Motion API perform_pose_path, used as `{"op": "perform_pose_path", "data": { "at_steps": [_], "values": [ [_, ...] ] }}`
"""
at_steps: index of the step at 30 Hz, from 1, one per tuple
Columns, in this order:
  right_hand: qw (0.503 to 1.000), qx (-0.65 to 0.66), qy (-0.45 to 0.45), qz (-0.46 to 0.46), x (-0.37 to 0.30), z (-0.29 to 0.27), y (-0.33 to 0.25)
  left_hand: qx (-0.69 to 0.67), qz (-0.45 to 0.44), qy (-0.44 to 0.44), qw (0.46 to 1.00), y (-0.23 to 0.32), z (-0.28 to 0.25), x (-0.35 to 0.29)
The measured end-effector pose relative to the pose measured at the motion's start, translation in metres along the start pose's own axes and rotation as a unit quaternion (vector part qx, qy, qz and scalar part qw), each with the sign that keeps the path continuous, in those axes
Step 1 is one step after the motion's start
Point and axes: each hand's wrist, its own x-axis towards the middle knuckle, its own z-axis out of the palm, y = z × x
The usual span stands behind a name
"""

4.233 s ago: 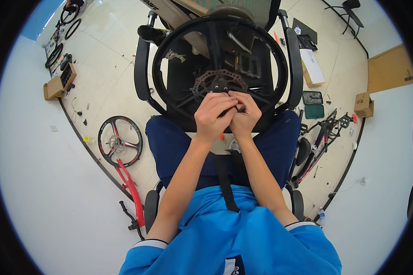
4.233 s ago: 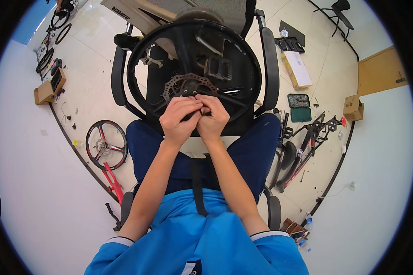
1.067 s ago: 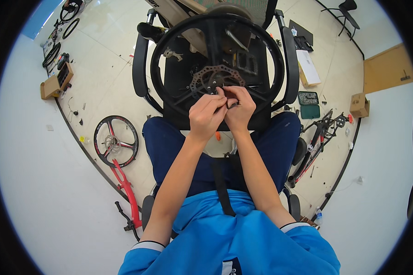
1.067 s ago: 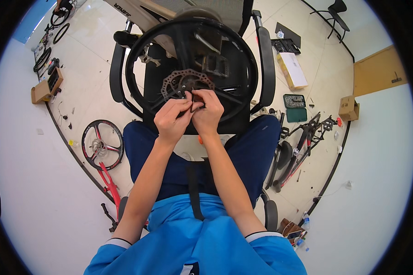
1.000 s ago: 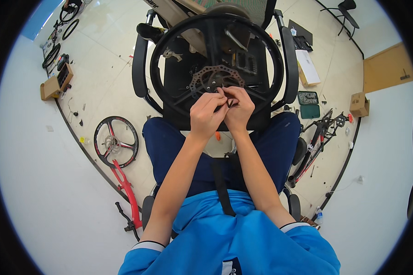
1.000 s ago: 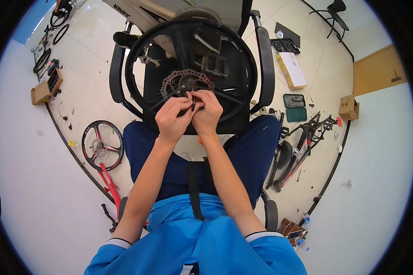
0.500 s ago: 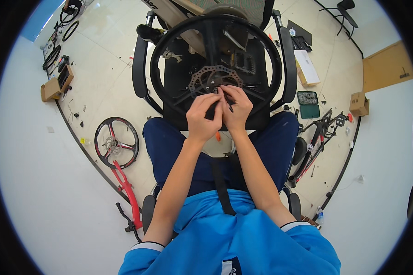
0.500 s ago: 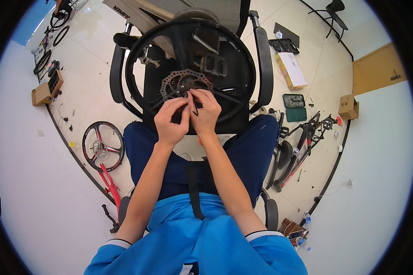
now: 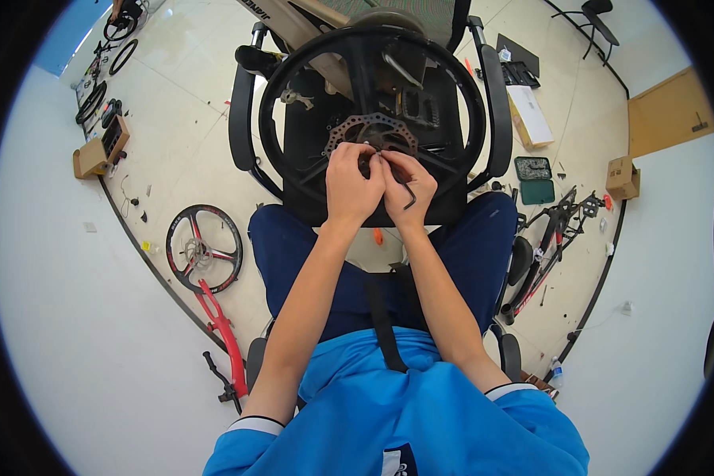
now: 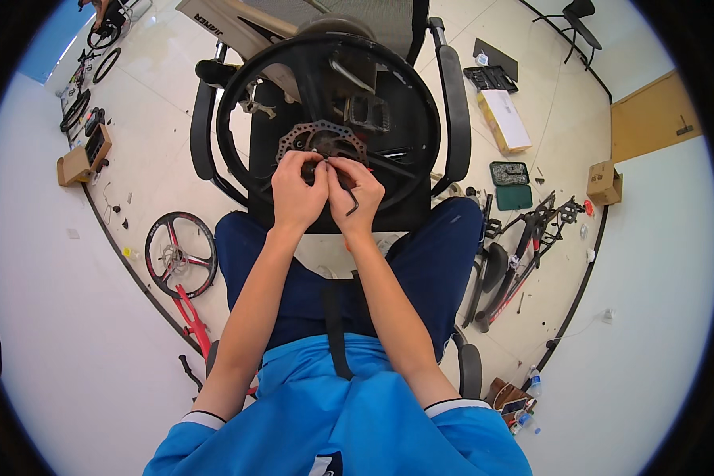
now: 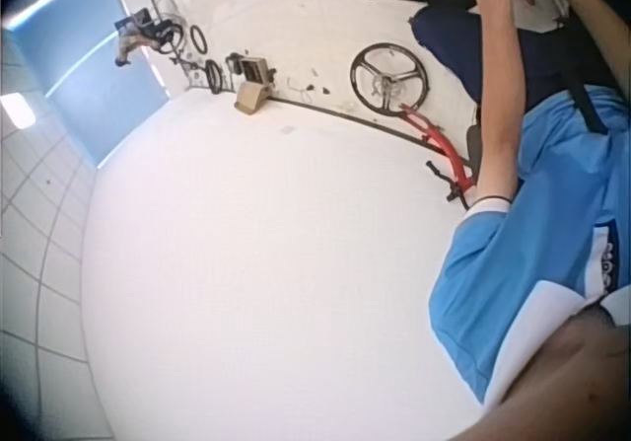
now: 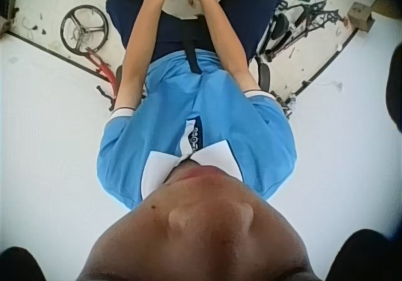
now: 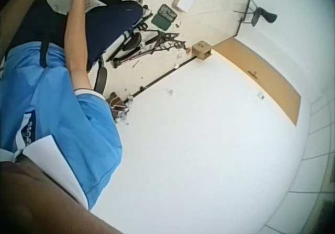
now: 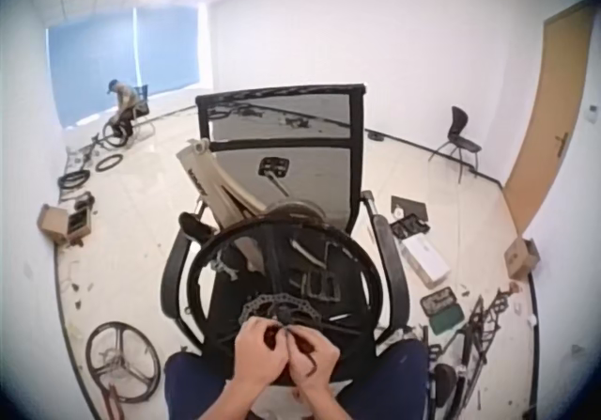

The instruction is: The person is assembling a bicycle disc brake rotor onto a wheel hub. They use an Allen key to tighten the mounting bolts, securing the rotor to the hub.

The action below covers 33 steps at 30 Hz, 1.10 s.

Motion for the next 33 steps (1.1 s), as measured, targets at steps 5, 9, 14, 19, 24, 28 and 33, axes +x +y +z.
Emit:
{"op": "perform_pose_path", "data": {
  "at_steps": [5, 9, 14, 19, 24, 28, 33],
  "values": [
    [0.999, 0.026, 0.011, 0.041, 0.001, -0.003, -0.001, -0.018, -0.02, -0.015, 1.0, 0.005, -0.001, 0.004],
    [0.997, 0.067, -0.01, 0.049, 0.003, -0.005, -0.014, -0.058, -0.031, -0.001, 0.998, 0.02, -0.011, 0.004],
    [0.987, 0.072, -0.118, 0.082, -0.005, -0.013, -0.061, -0.226, -0.128, 0.042, 0.965, 0.028, -0.041, -0.016],
    [0.972, -0.021, -0.196, 0.128, -0.037, -0.037, -0.058, -0.266, -0.339, 0.122, 0.894, -0.043, -0.054, -0.082],
    [0.948, -0.067, -0.23, 0.208, -0.082, -0.075, -0.012, -0.079, -0.32, 0.111, 0.937, -0.083, -0.025, -0.094],
    [0.942, -0.072, -0.227, 0.235, -0.092, -0.092, -0.007, -0.056, -0.304, 0.078, 0.948, -0.087, 0.004, -0.073],
    [0.931, -0.094, -0.24, 0.258, -0.088, -0.107, -0.009, 0.092, -0.127, -0.026, 0.987, -0.114, 0.043, -0.081]
  ]
}}
